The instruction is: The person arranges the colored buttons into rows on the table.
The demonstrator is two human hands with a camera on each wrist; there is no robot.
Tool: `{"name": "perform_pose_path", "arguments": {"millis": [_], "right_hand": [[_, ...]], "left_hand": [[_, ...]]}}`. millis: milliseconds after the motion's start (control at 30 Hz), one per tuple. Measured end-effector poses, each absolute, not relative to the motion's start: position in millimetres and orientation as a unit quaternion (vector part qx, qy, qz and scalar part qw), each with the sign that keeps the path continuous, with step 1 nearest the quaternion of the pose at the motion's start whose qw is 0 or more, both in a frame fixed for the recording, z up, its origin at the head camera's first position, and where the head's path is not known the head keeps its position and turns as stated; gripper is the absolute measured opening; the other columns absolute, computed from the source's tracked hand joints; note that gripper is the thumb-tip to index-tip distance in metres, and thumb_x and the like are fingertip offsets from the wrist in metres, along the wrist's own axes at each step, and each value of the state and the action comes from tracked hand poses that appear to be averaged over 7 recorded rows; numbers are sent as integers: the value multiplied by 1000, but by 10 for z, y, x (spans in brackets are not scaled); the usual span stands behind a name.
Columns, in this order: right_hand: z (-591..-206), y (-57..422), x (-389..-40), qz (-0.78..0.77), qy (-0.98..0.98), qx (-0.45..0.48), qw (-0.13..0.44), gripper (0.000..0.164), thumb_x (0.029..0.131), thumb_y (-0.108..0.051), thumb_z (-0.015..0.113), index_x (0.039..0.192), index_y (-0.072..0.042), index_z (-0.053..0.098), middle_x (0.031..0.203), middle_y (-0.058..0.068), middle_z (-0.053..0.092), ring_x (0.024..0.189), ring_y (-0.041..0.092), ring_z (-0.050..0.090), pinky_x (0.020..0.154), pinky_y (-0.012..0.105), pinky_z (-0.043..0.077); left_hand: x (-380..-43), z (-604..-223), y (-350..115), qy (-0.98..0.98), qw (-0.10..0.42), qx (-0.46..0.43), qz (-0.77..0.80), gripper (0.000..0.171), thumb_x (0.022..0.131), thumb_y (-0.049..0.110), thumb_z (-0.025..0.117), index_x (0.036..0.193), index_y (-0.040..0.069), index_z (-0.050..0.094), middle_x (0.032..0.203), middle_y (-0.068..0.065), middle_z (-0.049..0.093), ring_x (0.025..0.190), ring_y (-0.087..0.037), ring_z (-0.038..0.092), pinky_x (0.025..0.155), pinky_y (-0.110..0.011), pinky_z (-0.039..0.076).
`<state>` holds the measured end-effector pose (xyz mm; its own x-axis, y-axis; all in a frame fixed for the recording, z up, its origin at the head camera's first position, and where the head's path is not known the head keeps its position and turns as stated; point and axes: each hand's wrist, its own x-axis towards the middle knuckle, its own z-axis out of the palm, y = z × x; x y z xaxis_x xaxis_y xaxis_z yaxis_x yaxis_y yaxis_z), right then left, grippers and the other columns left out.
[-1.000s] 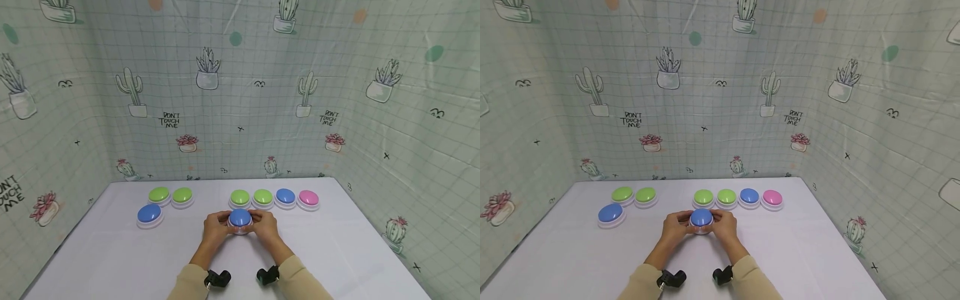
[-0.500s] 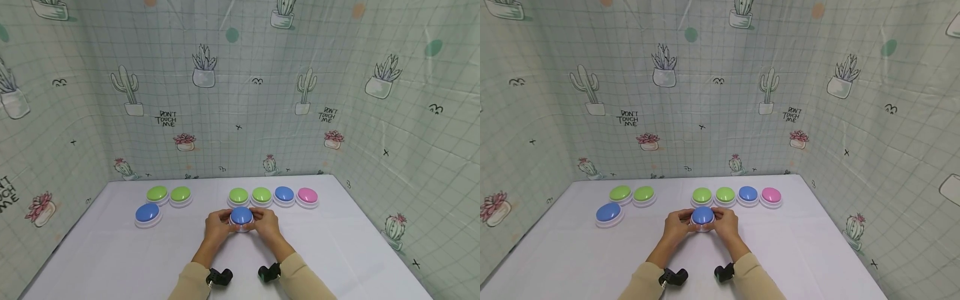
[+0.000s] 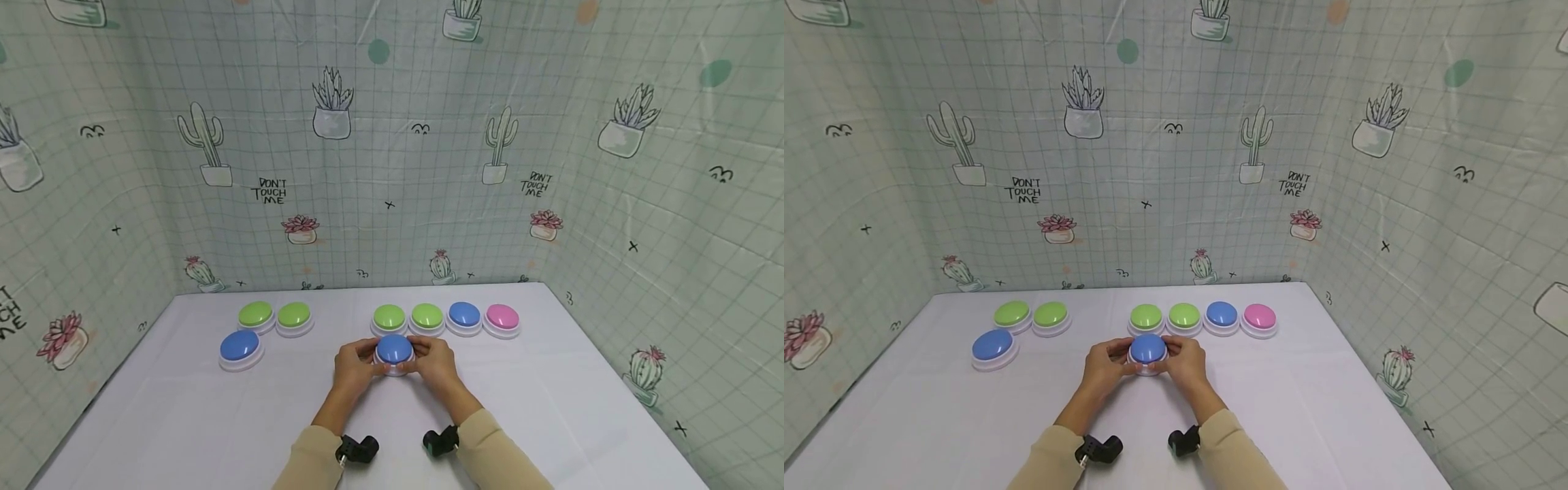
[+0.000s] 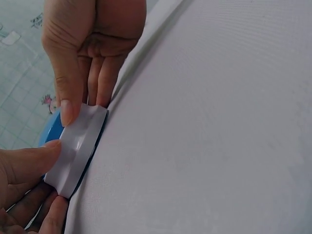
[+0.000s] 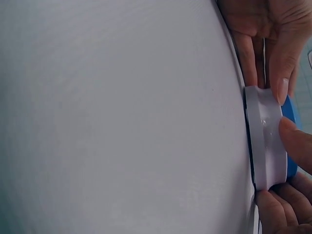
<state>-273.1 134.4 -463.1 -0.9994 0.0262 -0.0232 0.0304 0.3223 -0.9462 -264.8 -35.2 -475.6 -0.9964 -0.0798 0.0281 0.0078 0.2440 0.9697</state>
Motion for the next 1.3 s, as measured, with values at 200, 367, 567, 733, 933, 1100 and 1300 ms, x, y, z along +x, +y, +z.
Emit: {"name": "perform_pose_path", "arguments": {"millis": [200,367,567,733,933,1100,1300], "right_hand": [[-4611,1331,-2752,-580,814,20,8,63,72,14,88,131,10,67,131,28,67,128,40,63,107,45,52],[-4620,1316,-2768,-574,819,18,12,63,72,13,88,131,9,67,131,28,67,128,40,63,107,45,52],[-4642,1306,-2781,-566,824,13,10,64,72,12,90,131,10,67,130,27,68,127,40,64,106,45,53],[-4638,1309,-2788,-554,833,12,16,63,73,11,90,131,9,67,130,27,68,128,39,63,106,45,53],[-4605,1327,-2775,-532,846,15,17,60,74,7,91,130,8,69,128,25,70,127,38,65,108,46,52],[-4601,1335,-2773,-522,853,14,14,59,75,5,91,129,9,68,126,26,71,126,38,65,108,47,52],[-4613,1354,-2773,-530,847,17,17,60,74,5,91,129,8,68,127,25,70,126,39,65,109,48,51]], "left_hand": [[-2640,-4751,-381,-787,37,16,-615,55,76,-10,87,128,-4,71,129,-22,71,123,-37,66,106,-42,54],[-2626,-4738,-396,-786,36,18,-617,54,77,-10,87,129,-4,71,129,-22,71,123,-37,66,107,-42,54],[-2623,-4734,-403,-781,28,25,-623,52,80,-11,84,130,-4,71,132,-23,69,127,-38,64,107,-42,53],[-2633,-4739,-415,-780,25,29,-624,51,80,-11,84,129,-3,72,131,-23,69,126,-37,64,107,-42,53],[-2654,-4771,-405,-784,20,37,-620,50,81,-8,85,128,0,73,130,-20,71,124,-35,65,107,-42,54],[-2650,-4803,-417,-789,22,30,-613,49,81,-6,86,127,0,74,127,-20,72,122,-34,67,105,-42,55],[-2652,-4813,-431,-785,21,29,-618,44,83,-6,84,126,0,74,127,-19,72,121,-32,67,105,-41,56]]}}
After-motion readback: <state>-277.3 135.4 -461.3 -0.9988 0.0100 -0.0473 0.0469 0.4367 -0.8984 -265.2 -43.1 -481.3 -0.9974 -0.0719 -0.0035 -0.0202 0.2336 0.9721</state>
